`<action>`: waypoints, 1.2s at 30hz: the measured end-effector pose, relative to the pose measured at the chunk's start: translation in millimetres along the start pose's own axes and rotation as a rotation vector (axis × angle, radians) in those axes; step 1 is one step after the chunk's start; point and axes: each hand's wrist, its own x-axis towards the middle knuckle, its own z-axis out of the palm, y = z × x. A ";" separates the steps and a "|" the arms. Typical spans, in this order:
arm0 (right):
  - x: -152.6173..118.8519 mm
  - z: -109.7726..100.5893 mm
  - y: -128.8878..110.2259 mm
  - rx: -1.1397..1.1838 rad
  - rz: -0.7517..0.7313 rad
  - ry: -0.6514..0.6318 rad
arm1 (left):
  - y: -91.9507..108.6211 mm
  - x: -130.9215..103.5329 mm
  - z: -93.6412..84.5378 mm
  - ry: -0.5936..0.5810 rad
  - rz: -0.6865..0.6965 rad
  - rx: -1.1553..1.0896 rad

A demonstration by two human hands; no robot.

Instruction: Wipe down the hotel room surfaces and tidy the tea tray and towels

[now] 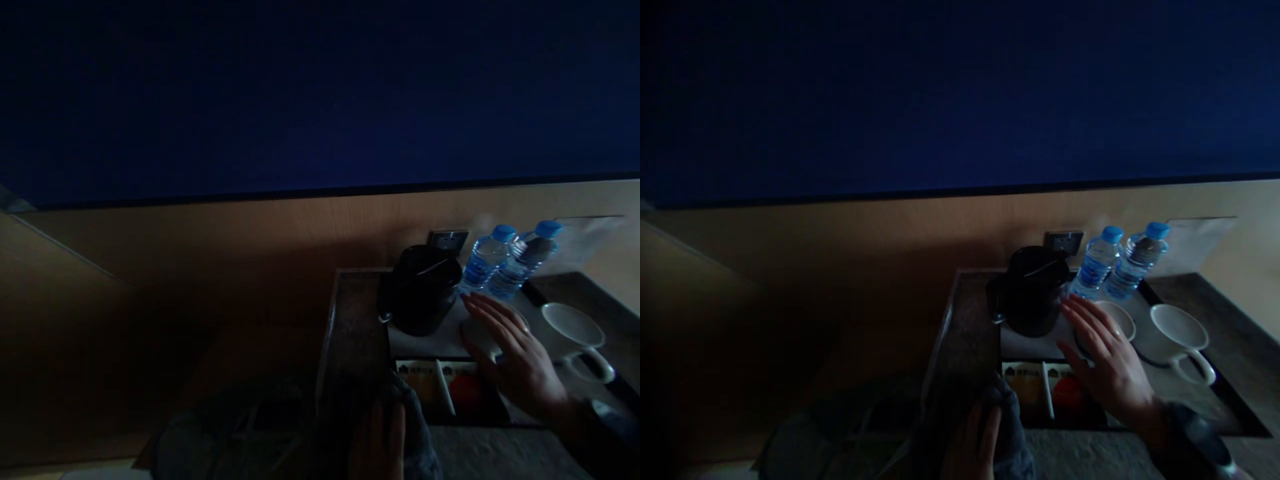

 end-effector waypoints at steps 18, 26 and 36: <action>-141.5 4.8 7.1 -0.161 0.158 -0.317 | -30.0 36.8 -23.2 0.045 0.058 -0.095; -137.8 -4.6 -1.4 -0.033 0.269 -0.202 | -86.4 -9.3 -50.9 -0.134 0.126 -0.016; -316.8 -137.7 25.0 -0.234 0.634 0.055 | 96.3 -34.8 -19.3 -0.217 -0.014 0.185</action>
